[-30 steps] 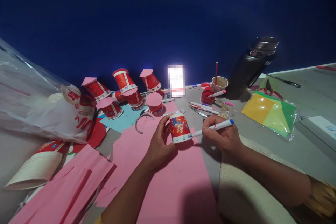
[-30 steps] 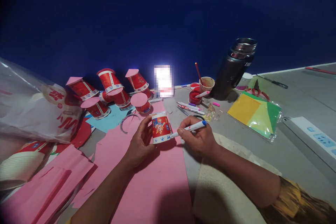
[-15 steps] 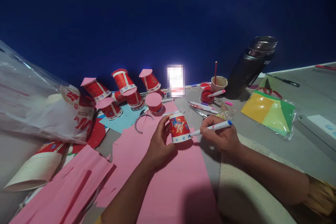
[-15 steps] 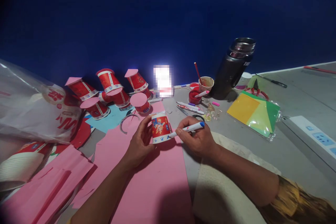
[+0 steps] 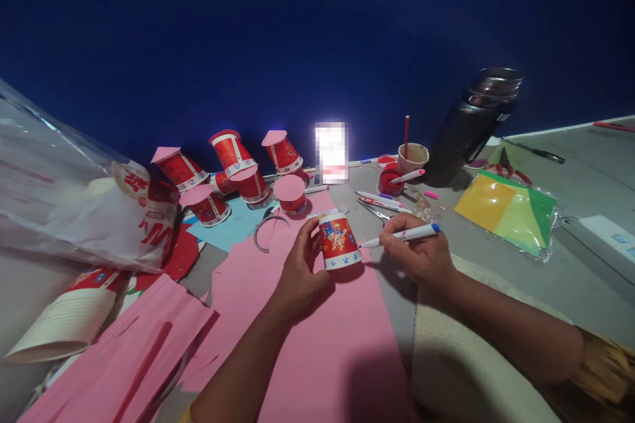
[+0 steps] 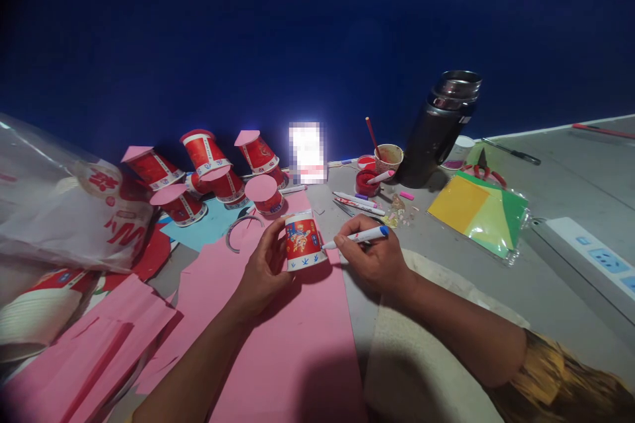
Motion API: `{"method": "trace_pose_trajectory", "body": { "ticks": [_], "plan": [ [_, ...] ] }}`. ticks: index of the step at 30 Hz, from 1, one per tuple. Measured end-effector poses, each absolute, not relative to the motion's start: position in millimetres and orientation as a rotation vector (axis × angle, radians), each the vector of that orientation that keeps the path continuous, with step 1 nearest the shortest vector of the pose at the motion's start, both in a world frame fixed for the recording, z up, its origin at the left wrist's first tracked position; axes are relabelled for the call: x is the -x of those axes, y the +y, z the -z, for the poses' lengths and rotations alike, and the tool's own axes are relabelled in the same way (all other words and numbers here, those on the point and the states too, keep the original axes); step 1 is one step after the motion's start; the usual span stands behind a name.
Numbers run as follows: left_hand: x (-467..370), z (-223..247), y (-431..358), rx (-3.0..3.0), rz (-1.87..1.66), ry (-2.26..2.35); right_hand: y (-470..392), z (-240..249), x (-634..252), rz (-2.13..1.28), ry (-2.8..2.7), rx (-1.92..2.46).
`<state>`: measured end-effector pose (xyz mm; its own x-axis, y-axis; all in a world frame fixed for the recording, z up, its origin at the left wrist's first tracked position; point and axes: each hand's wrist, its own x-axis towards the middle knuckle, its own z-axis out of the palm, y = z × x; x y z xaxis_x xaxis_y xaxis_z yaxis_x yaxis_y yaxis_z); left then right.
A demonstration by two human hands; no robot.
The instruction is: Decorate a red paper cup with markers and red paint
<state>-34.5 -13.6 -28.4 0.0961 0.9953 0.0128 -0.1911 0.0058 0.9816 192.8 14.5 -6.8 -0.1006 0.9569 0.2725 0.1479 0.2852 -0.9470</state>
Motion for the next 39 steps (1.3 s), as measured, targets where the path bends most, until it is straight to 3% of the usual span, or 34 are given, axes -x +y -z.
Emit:
{"method": "trace_pose_trajectory", "body": {
  "ticks": [8,14,23,29,39],
  "plan": [
    [40,28,-13,-0.963,-1.240,1.002,23,20,-196,-1.032,-1.488,0.916],
    [41,33,-19,-0.901,-1.165,0.908,33,21,-200,-1.112,-1.794,0.835],
    [42,26,-19,-1.072,-1.089,0.782,38,22,-203,-0.888,-2.075,0.879],
    [45,15,-24,-1.415,-0.975,1.014,41,29,-200,-0.649,-2.295,0.787],
    [33,7,-28,-1.361,-1.048,1.096,28,-7,-214,-0.730,-2.071,0.778]
  ]
}}
